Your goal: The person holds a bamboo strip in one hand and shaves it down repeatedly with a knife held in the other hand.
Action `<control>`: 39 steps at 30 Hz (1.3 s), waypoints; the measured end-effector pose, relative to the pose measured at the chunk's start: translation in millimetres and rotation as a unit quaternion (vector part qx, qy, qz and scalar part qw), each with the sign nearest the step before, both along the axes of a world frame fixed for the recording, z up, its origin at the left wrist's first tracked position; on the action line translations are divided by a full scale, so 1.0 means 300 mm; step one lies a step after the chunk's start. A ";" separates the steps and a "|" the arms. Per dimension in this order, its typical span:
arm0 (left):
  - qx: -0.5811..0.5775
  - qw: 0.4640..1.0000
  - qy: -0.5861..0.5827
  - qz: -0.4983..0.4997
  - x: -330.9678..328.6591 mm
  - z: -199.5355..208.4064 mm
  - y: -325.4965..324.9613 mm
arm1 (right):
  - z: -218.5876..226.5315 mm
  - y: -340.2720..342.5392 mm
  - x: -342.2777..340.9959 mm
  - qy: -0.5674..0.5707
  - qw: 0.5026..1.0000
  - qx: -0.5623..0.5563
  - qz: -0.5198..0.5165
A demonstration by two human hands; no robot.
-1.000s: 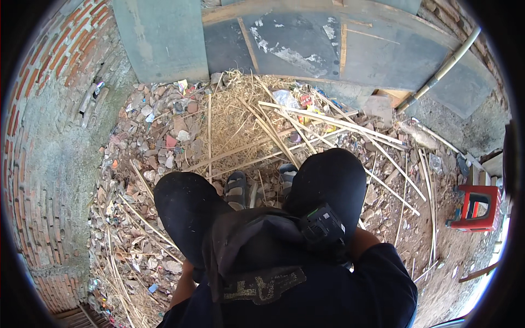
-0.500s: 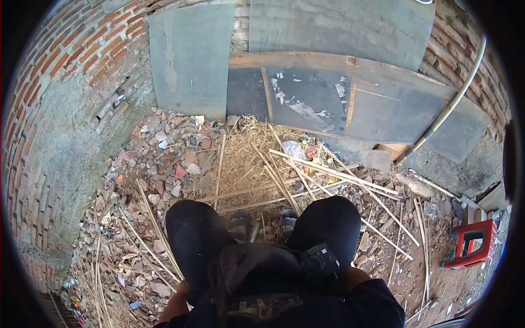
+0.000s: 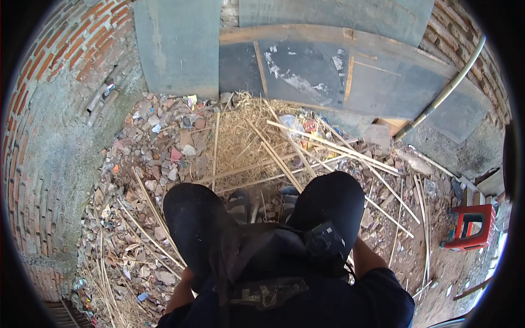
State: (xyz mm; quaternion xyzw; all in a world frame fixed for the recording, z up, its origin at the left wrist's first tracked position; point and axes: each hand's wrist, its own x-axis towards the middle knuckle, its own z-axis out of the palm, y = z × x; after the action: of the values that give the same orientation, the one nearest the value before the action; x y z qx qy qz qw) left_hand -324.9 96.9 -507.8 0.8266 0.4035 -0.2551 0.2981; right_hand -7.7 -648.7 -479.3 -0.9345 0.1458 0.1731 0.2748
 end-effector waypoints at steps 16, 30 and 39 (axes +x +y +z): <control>0.005 0.997 -0.058 0.051 0.155 0.349 -0.162 | 0.510 0.116 0.229 -0.181 0.980 0.045 -0.069; 0.376 0.732 -0.531 -0.202 0.983 1.420 -0.261 | 1.237 0.372 0.669 -0.301 0.931 0.003 0.206; 0.388 0.731 -0.430 -0.361 1.145 1.588 -0.418 | 1.576 0.738 0.749 -0.287 0.847 0.022 0.447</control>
State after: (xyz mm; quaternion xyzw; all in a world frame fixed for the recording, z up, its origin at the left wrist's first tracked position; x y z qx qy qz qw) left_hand 18.7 -28.5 -31.5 0.9751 -0.0325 0.2182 -0.0209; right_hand 217.0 -427.2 -6.4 -0.9002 -0.3769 0.0049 0.2181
